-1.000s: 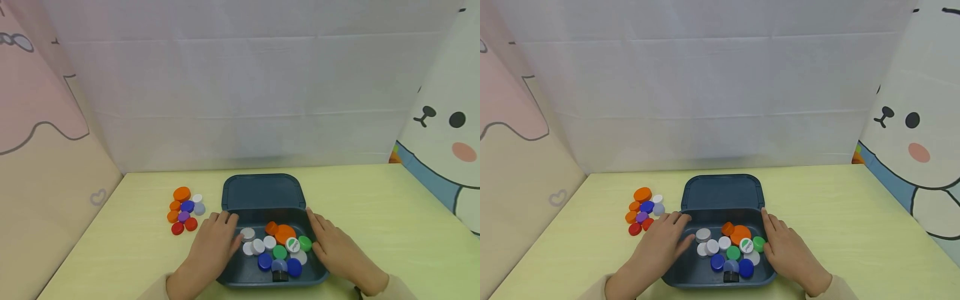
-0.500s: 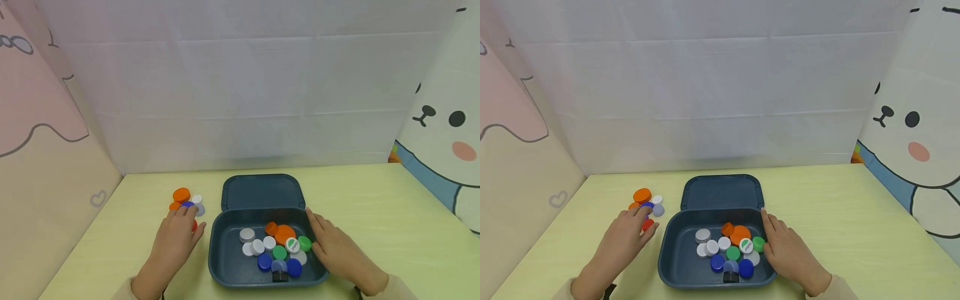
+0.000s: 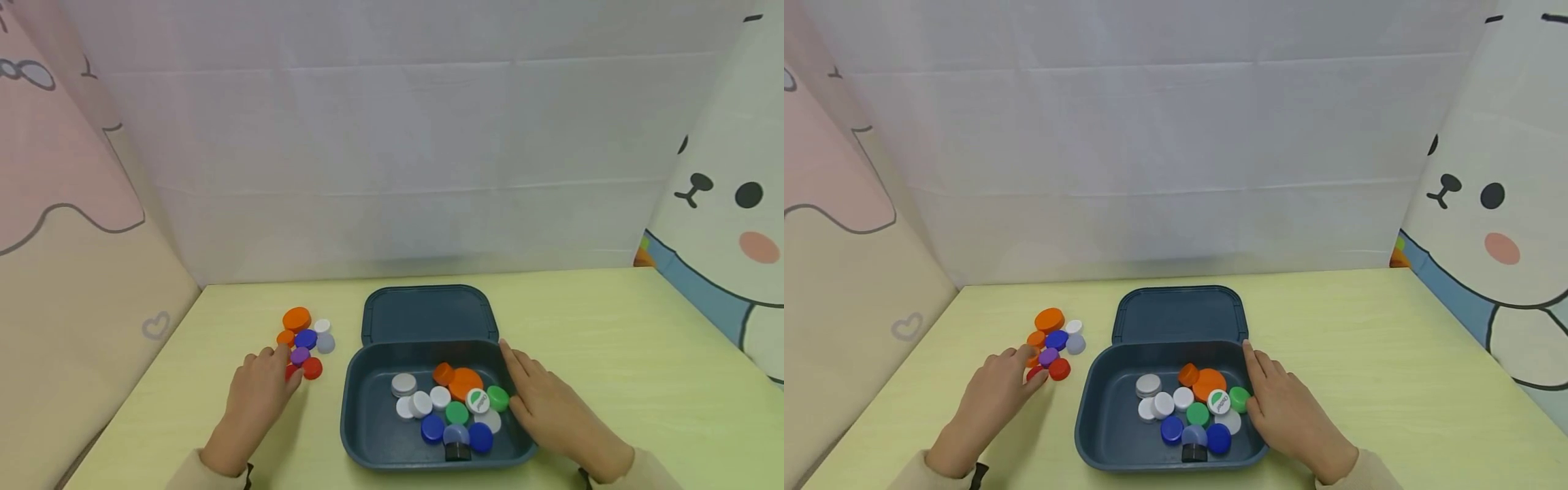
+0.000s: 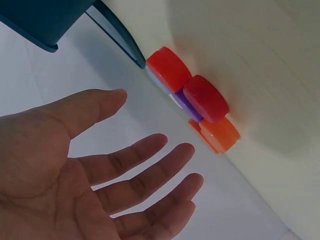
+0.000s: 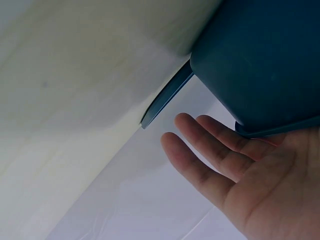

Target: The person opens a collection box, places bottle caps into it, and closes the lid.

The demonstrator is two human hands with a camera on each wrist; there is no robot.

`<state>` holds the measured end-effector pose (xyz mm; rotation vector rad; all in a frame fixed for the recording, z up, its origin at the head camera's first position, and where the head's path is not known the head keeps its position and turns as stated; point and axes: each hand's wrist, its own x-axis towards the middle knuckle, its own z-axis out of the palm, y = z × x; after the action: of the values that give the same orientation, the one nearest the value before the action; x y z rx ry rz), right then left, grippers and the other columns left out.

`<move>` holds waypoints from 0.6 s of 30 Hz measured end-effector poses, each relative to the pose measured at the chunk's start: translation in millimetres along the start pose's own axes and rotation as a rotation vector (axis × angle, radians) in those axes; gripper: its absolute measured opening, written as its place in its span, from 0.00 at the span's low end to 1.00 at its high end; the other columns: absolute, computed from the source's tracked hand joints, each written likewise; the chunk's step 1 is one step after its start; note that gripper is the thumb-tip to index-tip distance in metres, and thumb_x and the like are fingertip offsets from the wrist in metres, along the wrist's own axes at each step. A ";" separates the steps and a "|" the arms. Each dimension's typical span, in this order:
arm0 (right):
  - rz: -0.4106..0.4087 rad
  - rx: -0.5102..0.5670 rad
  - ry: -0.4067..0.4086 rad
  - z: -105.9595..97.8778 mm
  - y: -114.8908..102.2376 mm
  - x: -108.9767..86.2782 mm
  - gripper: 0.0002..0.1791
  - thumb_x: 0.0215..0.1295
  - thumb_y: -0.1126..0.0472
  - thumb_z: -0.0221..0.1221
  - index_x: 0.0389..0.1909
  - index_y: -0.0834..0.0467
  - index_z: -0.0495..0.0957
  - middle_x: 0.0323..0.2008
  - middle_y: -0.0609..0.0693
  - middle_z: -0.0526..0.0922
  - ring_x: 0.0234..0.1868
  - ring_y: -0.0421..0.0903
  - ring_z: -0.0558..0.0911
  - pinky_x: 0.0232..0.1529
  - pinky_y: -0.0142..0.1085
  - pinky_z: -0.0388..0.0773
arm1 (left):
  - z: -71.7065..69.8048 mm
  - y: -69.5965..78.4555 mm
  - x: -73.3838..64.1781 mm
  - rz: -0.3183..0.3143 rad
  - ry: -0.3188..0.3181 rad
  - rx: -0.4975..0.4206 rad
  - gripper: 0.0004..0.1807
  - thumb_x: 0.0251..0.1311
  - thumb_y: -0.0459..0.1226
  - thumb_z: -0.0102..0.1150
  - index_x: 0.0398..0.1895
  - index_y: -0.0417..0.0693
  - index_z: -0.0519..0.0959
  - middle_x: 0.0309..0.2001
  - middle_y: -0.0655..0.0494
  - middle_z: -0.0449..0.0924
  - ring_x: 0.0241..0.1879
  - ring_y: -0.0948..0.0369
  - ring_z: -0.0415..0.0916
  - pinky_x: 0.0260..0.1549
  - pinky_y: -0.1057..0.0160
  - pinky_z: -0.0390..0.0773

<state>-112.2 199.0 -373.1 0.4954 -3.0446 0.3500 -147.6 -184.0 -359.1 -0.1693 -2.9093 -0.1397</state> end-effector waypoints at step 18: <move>-0.010 -0.001 -0.014 -2.0 0.4 -0.8 0.36 0.61 0.59 0.51 0.68 0.63 0.51 0.62 0.61 0.65 0.59 0.57 0.69 0.53 0.53 0.71 | 12.5 -6.7 5.9 -0.034 -0.155 0.040 0.20 0.46 0.44 0.67 0.33 0.37 0.74 0.22 0.47 0.71 0.21 0.53 0.66 0.19 0.58 0.70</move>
<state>-111.5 200.1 -371.3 0.5148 -3.0543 0.3464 -156.8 -188.7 -370.4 -0.1289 -3.0674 -0.0765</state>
